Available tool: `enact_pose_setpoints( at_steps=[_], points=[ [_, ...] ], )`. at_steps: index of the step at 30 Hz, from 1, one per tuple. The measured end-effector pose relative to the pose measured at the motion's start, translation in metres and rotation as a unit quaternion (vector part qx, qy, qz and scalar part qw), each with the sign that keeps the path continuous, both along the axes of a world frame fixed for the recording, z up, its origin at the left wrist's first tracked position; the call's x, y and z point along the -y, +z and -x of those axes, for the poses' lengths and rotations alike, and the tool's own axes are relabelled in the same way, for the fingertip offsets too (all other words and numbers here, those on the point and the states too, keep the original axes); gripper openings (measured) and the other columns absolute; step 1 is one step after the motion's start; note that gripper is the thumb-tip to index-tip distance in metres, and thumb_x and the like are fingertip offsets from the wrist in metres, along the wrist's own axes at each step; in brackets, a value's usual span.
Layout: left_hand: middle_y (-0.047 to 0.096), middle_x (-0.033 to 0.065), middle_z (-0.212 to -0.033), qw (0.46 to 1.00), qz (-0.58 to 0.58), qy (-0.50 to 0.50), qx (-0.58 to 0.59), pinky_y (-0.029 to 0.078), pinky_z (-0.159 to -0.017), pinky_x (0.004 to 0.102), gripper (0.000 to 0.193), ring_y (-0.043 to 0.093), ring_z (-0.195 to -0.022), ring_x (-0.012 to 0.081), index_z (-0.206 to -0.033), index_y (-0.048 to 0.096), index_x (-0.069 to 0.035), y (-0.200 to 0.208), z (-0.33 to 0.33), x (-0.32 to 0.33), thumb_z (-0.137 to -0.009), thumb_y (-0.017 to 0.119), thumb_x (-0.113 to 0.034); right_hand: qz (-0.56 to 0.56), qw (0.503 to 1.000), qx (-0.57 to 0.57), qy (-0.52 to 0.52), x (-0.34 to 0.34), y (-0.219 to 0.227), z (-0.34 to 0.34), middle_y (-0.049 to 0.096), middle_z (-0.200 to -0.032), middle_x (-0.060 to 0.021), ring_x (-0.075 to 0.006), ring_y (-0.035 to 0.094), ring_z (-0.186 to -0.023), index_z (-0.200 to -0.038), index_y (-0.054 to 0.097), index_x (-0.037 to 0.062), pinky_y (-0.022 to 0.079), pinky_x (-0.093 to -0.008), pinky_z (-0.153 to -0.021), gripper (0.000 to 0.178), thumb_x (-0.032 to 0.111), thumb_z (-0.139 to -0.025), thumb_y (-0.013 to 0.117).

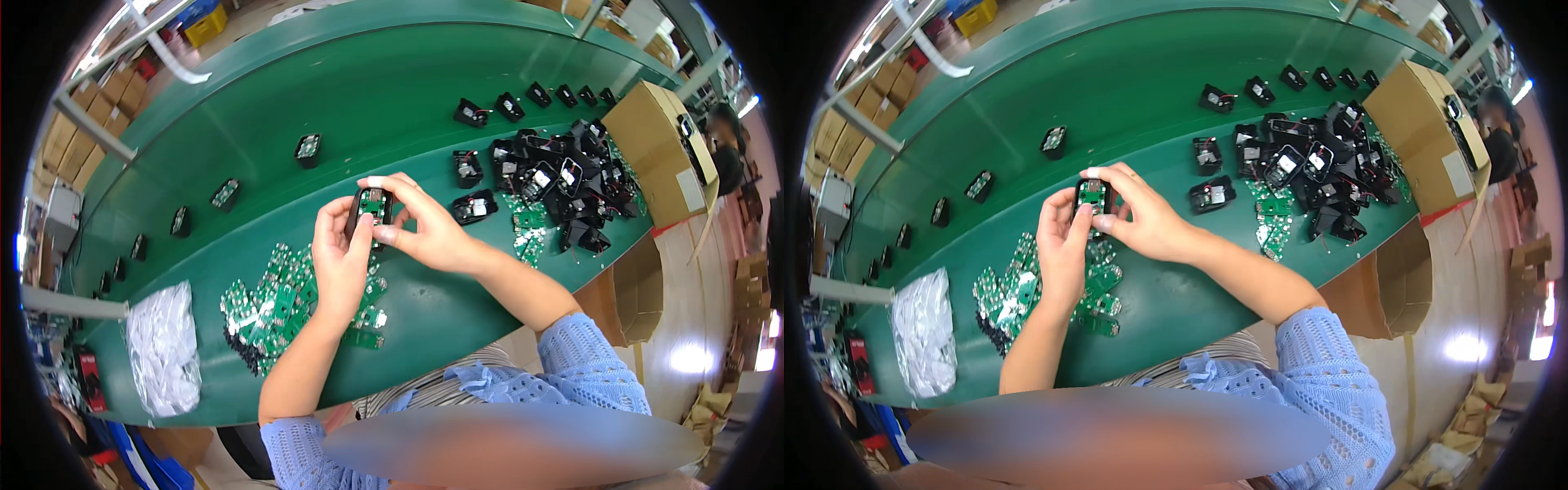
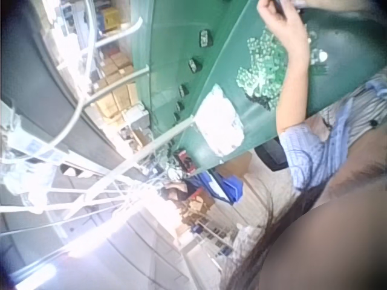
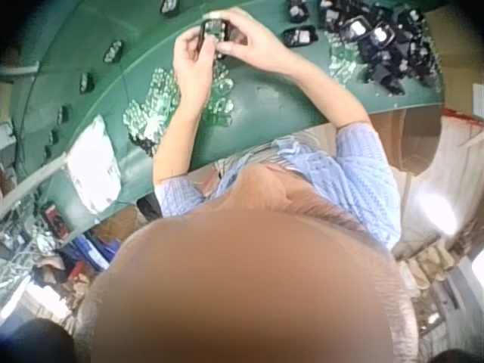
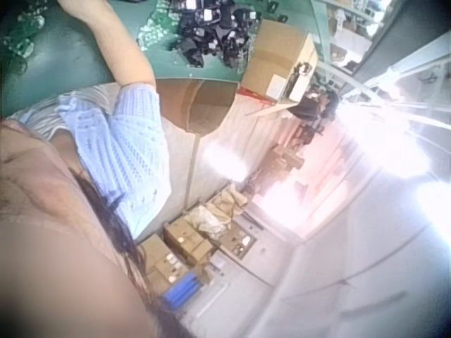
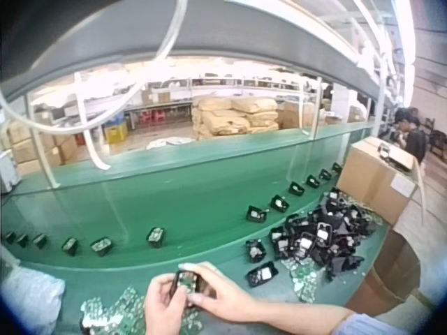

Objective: The person assembles small electronic circuit boards into black plastic housings by hand.

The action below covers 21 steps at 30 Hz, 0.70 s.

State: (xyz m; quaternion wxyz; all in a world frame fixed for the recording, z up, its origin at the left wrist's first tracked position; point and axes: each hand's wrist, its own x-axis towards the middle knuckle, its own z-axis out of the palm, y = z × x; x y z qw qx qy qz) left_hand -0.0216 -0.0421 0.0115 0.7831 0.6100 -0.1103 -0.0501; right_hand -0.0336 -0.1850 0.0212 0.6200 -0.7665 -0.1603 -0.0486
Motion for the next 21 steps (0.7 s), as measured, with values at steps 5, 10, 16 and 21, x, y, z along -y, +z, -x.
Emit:
enact_pose_setpoints(
  at_steps=[5, 10, 16, 21],
  points=[
    [0.058, 0.008, -0.095, 0.999, -0.013, -0.028, 0.045, 0.045, -0.076, 0.024, 0.022, 0.055, -0.086, 0.0104, -0.106, 0.045, 0.001, -0.001, -0.053, 0.046, -0.086, 0.053, -0.006, 0.085, 0.994, 0.028, -0.058, 0.046, 0.009, -0.041, 0.048, -0.11, -0.0037, -0.0154, 0.047, -0.1, -0.12, 0.046, 0.0108, 0.042, -0.0258, -0.073, 0.049, 0.009, -0.075, 0.064],
    [0.062, 0.0088, -0.081, 0.989, -0.145, 0.024, -0.026, 0.042, -0.064, 0.0231, 0.027, 0.055, -0.073, 0.0096, -0.096, 0.056, 0.005, -0.03, -0.139, 0.092, -0.083, 0.057, -0.018, 0.466, 0.846, 0.133, -0.223, 0.121, -0.002, -0.109, 0.044, -0.123, -0.018, -0.0354, 0.043, -0.112, -0.125, 0.039, 0.0074, 0.039, -0.0427, -0.091, 0.074, 0.041, -0.068, 0.07],
    [0.057, 0.0183, -0.099, 0.843, -0.523, 0.085, 0.092, 0.039, -0.086, 0.0405, 0.042, 0.05, -0.098, 0.033, -0.104, 0.056, -0.002, -0.071, -0.195, 0.107, -0.077, 0.059, -0.033, 0.638, 0.734, -0.191, -0.135, 0.194, -0.021, -0.14, 0.055, -0.109, -0.0202, -0.0334, 0.055, -0.098, -0.123, 0.039, 0.0037, 0.044, -0.0417, -0.083, 0.064, 0.037, -0.074, 0.064],
    [0.055, 0.0192, -0.101, 0.93, -0.332, 0.001, 0.158, 0.046, -0.073, 0.0371, 0.055, 0.056, -0.088, 0.0266, -0.112, 0.048, 0.001, -0.024, -0.154, 0.095, -0.08, 0.059, -0.042, 0.524, 0.842, 0.09, -0.091, 0.149, -0.009, -0.109, 0.055, -0.108, -0.0181, -0.0338, 0.055, -0.095, -0.117, 0.043, 0.0027, 0.046, -0.0389, -0.08, 0.049, 0.021, -0.076, 0.063]
  ],
)
